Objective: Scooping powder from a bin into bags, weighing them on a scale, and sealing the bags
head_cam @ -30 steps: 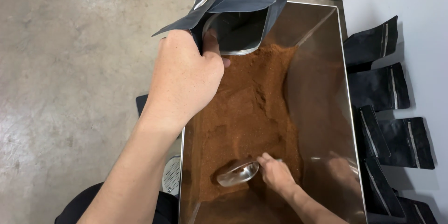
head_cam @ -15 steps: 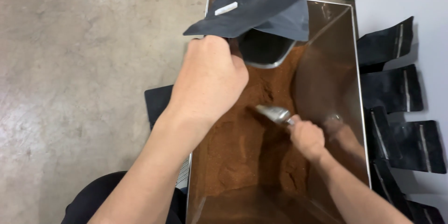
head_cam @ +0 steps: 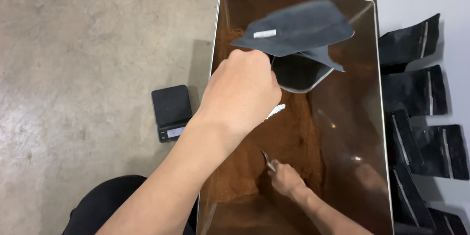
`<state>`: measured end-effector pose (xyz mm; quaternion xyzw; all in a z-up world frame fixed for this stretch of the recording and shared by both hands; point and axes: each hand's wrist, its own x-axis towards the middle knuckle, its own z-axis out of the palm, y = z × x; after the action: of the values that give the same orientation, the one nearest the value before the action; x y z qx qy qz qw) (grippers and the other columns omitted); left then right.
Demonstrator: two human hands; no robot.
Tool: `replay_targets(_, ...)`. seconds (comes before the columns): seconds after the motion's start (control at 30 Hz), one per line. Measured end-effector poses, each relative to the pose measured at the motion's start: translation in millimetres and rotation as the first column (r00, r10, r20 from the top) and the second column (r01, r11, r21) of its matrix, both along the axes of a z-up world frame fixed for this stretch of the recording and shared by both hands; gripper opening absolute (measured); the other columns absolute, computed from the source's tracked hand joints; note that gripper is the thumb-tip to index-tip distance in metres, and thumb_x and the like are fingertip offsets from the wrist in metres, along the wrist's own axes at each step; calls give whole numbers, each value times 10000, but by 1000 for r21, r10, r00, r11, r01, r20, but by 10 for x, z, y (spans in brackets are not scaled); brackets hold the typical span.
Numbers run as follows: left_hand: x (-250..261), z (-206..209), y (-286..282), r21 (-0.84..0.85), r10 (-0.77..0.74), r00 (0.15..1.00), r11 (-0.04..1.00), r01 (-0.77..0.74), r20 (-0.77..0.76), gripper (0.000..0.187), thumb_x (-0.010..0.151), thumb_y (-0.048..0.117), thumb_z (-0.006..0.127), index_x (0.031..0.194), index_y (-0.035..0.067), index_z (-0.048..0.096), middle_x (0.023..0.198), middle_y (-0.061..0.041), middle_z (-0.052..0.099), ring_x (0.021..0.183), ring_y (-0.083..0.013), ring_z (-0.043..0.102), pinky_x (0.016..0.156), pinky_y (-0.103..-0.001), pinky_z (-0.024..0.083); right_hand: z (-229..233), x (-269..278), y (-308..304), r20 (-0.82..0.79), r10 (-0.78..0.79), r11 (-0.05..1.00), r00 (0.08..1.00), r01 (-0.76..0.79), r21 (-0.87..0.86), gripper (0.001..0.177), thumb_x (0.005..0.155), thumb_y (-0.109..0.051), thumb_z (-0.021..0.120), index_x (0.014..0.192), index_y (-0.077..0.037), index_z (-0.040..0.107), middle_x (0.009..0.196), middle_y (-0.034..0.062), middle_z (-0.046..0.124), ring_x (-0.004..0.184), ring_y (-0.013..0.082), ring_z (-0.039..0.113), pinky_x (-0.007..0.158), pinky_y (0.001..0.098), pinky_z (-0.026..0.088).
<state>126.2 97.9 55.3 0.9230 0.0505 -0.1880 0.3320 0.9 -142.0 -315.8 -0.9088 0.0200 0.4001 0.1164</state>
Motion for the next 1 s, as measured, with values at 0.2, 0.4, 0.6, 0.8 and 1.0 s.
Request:
replay_targets(0.2,-140,-406,-153,102,-237,970,968,231,50,221,744,-54,413,769,35,614,780,-178,692,672,-420,651,621,-507,529,449,-195,-378,-133,25,974,991,6,228,198,929,-353,653,982,-173,717,1006,-15,776,910,177,721,852,322,525)
replay_targets(0.4,-220,-886,-341,180,-302,953,935,304,-41,256,778,-53,423,840,60,645,880,-129,678,731,-361,654,640,-461,529,1141,-302,-569,-301,-33,919,953,147,365,195,1002,-291,675,866,-153,693,802,-48,610,773,97,549,756,256,457)
replay_targets(0.6,-256,-1275,-482,210,-310,951,928,306,-15,259,825,-70,463,959,34,659,943,-151,715,780,-374,700,657,-455,565,1412,-590,-579,-78,-89,906,993,113,408,304,990,-335,702,768,-139,635,713,-43,568,670,103,488,657,297,416)
replay_targets(0.8,-444,-1471,-572,149,-301,947,937,316,-116,334,865,-41,445,1091,10,686,1122,-213,717,1018,-426,699,822,-480,590,2043,-819,-729,-9,-192,905,981,180,385,311,1002,-367,638,816,-128,708,675,-42,566,638,97,476,627,305,422)
replay_targets(1.0,-622,-1783,-768,75,-210,956,970,229,-203,300,887,-47,479,1087,4,697,1163,-202,694,1034,-394,696,813,-453,604,2473,-855,-835,69,-361,853,930,300,427,312,1027,-310,616,821,-104,729,654,-25,484,614,110,455,591,310,420)
